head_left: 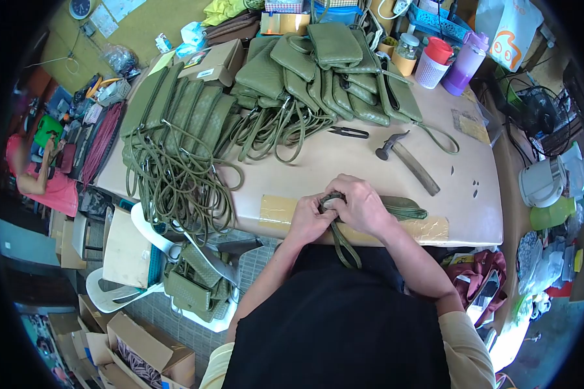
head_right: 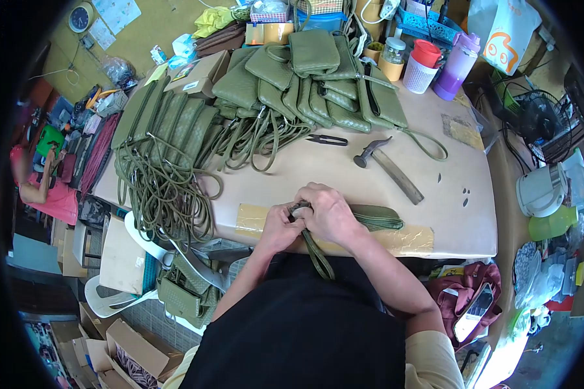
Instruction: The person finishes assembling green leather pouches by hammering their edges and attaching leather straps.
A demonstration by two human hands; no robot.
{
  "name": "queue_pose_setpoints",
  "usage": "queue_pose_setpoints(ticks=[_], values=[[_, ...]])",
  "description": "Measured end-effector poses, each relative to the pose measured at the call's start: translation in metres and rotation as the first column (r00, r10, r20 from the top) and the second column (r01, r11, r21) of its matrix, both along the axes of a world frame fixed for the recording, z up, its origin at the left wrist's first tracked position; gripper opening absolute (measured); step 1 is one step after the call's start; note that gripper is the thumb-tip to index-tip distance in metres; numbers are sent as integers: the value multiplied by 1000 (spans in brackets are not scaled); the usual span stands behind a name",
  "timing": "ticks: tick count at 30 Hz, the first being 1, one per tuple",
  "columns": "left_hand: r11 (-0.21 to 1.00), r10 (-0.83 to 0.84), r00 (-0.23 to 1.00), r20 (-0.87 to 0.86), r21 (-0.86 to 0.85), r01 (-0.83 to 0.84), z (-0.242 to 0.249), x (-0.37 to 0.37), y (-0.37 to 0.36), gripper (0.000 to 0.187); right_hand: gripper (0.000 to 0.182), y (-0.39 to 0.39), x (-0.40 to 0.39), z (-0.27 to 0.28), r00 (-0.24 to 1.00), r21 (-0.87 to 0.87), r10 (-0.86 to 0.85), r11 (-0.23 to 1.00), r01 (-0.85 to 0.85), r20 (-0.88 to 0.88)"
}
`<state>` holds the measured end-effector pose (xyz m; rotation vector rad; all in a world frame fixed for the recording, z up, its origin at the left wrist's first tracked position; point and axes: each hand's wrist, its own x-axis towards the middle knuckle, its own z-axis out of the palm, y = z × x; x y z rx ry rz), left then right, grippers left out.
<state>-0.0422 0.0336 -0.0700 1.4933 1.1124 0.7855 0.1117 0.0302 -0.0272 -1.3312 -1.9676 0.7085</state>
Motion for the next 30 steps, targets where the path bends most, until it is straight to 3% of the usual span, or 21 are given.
queue_pose_setpoints(ticks=[3,4,5,7,8,9,12,14,15,17,18,20,22,23,25,27,29,30], values=[[998,-32,999,-36,56,34,-21,-1,1,15,10,8,25,3,994,-69,-19,997,26,106],[998,-15,1000,11,67,14,-23,1,2,15,10,7,33,5,974,87,-71,995,53,215],[997,0,998,56,71,-4,-24,2,2,15,10,7,35,8,974,89,-75,994,57,215],[999,-4,999,33,49,2,-17,4,3,13,9,9,38,14,989,61,-139,989,135,57],[1000,-5,1000,6,23,5,-15,4,2,12,9,5,24,13,995,-27,-60,998,58,-78],[1000,-9,1000,5,19,9,-17,3,0,12,9,2,9,2,997,11,21,1000,-22,74],[996,-3,1000,-31,86,6,-17,0,-2,12,10,9,19,1,994,-31,41,999,-38,99],[1000,1,999,-48,23,0,-13,1,-1,13,10,10,42,3,918,91,-117,992,89,380],[1000,-3,999,-47,21,4,-17,2,0,13,10,9,41,6,917,90,-120,992,93,381],[999,13,999,46,47,-15,-27,4,2,14,10,5,34,13,989,-44,-146,988,145,-27],[999,10,999,47,42,-12,-20,4,0,14,9,2,22,2,999,-15,-20,1000,19,-27],[999,-2,991,-137,32,6,5,3,-3,15,9,4,32,-6,997,15,-30,999,29,75],[997,12,998,-67,72,-7,-10,2,-4,15,9,3,47,-5,976,53,-86,996,77,200],[993,28,1000,13,114,-29,-15,3,-2,15,9,4,51,0,975,59,-91,995,80,203],[996,15,1000,-16,89,-14,-16,3,0,15,10,2,55,11,967,95,-212,975,200,139],[998,9,999,-47,62,-6,-15,5,-1,15,11,-1,32,7,986,68,-162,985,160,36],[1000,22,997,-73,-16,-23,-9,3,-3,14,9,1,22,-10,992,98,-22,995,9,128],[1000,23,997,-75,-14,-24,-13,4,-3,14,9,2,34,-8,986,132,-40,991,19,164]])
